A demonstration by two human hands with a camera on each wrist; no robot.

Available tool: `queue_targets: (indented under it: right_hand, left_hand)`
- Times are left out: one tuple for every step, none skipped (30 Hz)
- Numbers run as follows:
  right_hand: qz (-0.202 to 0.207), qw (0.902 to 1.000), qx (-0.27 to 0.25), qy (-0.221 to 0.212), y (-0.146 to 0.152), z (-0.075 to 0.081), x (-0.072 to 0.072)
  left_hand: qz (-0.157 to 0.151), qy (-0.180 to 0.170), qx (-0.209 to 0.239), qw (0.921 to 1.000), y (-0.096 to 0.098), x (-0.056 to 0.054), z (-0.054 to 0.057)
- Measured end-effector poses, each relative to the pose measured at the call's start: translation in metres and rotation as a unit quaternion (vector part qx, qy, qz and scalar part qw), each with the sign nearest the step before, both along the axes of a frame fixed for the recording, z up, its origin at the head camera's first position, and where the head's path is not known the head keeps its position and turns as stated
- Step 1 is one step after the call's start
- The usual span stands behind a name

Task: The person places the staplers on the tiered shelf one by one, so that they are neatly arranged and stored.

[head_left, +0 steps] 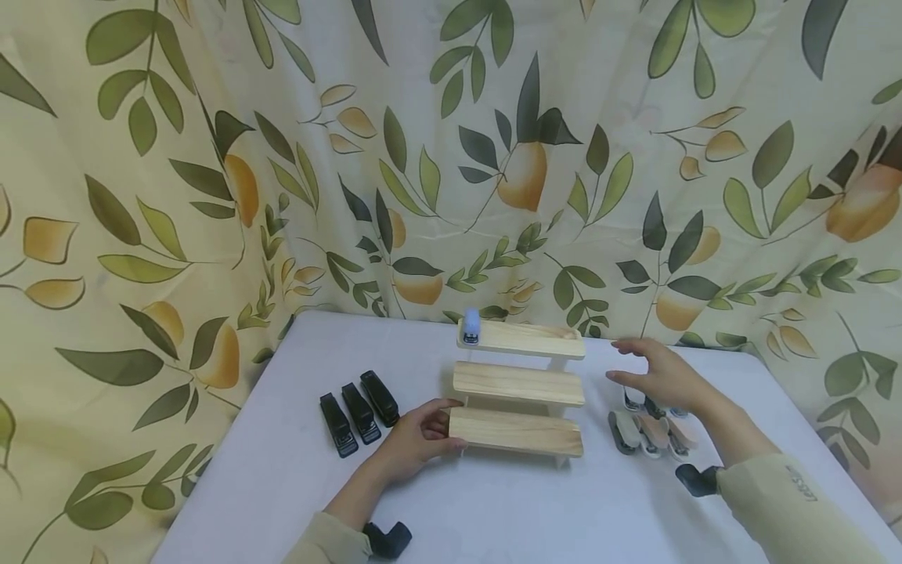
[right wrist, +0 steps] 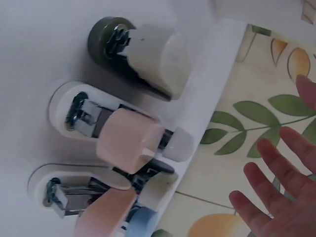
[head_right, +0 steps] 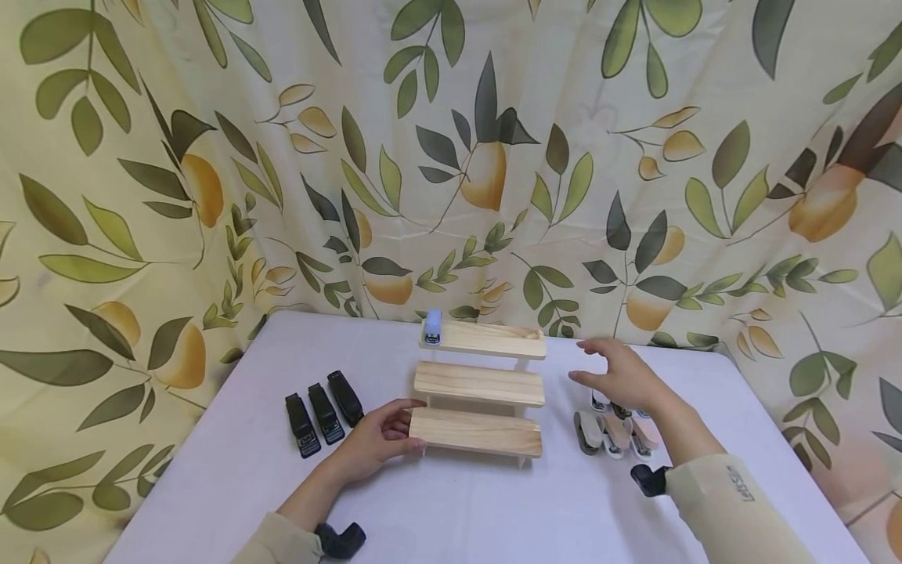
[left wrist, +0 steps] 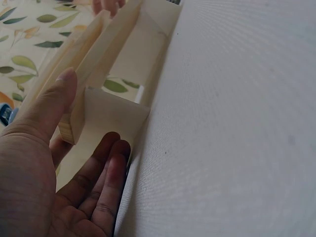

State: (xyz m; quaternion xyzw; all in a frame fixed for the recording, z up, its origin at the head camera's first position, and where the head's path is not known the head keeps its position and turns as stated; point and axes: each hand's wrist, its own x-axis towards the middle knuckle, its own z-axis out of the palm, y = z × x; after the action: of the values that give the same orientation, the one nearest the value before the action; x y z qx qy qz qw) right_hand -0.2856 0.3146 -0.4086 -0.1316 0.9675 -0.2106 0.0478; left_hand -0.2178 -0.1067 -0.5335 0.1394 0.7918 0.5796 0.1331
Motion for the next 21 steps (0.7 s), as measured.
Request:
queue_targets:
  right_hand:
    - [-0.001, 1.0, 0.001, -0.004, 0.001, -0.001, 0.0]
    - [-0.003, 1.0, 0.002, -0.007, 0.003, -0.003, 0.0]
    - [-0.005, 0.9999, 0.005, -0.011, 0.005, -0.004, 0.0]
    - [-0.007, 0.9999, 0.006, -0.014, 0.006, -0.005, 0.0]
    - [-0.008, 0.9998, 0.008, -0.017, 0.008, -0.006, 0.0]
    - [-0.01, 0.9997, 0.011, -0.021, 0.01, -0.008, 0.0]
    - [-0.011, 0.9996, 0.012, -0.025, 0.012, -0.01, 0.0]
    - [-0.013, 0.9994, 0.014, -0.029, 0.014, -0.012, 0.0]
    - [-0.014, 0.9992, 0.016, -0.034, 0.015, -0.014, 0.0]
    - [-0.015, 0.999, 0.017, -0.039, 0.017, -0.017, -0.001]
    - [-0.016, 0.9987, 0.018, -0.044, 0.018, -0.019, -0.001]
    - [-0.018, 0.9984, 0.018, -0.05, 0.019, -0.022, -0.001]
    - [-0.019, 0.9981, 0.018, -0.055, 0.021, -0.024, -0.001]
    - [-0.02, 0.9978, 0.019, -0.061, 0.022, -0.026, -0.001]
    - [-0.022, 0.9973, 0.02, -0.067, 0.023, -0.027, -0.001]
    - [-0.024, 0.9969, 0.019, -0.072, 0.024, -0.029, -0.001]
    - [-0.028, 0.9964, 0.019, -0.078, 0.025, -0.03, -0.001]
    - [-0.031, 0.9958, 0.019, -0.084, 0.026, -0.031, -0.001]
    - [-0.034, 0.9953, 0.02, -0.089, 0.027, -0.033, 0.0]
    - [-0.037, 0.9948, 0.019, -0.093, 0.028, -0.034, 0.0]
    - [-0.039, 0.9944, 0.018, -0.097, 0.029, -0.035, 0.0]
  left_hand:
    - [-0.001, 0.001, 0.0, 1.0, 0.0, 0.0, 0.0]
    - [-0.002, 0.002, 0.0, 1.0, 0.0, 0.0, 0.0]
    - [-0.002, 0.002, 0.0, 1.0, 0.0, 0.0, 0.0]
    - [-0.003, 0.003, 0.0, 1.0, 0.0, 0.0, 0.0]
    - [-0.002, 0.004, -0.001, 1.0, 0.0, 0.0, 0.0]
    - [-0.002, 0.005, -0.002, 1.0, 0.0, 0.0, 0.001]
    - [-0.002, 0.006, -0.002, 1.0, 0.0, 0.0, 0.001]
    - [-0.001, 0.006, -0.003, 1.0, 0.0, 0.0, 0.001]
    - [-0.001, 0.006, -0.004, 1.0, 0.0, 0.0, 0.001]
    - [-0.001, 0.006, -0.005, 1.0, 0.0, 0.0, 0.001]
    - [0.0, 0.006, -0.005, 1.0, 0.0, 0.0, 0.001]
    - [0.001, 0.005, -0.005, 1.0, 0.001, 0.0, 0.001]
    - [0.001, 0.004, -0.004, 1.0, 0.001, 0.0, 0.001]
    - [0.001, 0.003, -0.004, 1.0, 0.001, 0.0, 0.002]
    - [0.002, 0.003, -0.003, 1.0, 0.001, 0.0, 0.001]
    - [0.002, 0.002, -0.002, 1.0, 0.001, 0.0, 0.001]
    - [0.002, 0.001, -0.002, 1.0, 0.001, 0.001, 0.001]
    - [0.001, 0.0, -0.001, 1.0, 0.001, 0.001, 0.001]
    - [0.001, 0.0, -0.001, 1.0, 0.001, 0.001, 0.001]
    - [0.001, 0.0, -0.001, 1.0, 0.001, 0.001, 0.001]
    - [0.001, 0.0, -0.001, 1.0, 0.001, 0.0, 0.0]
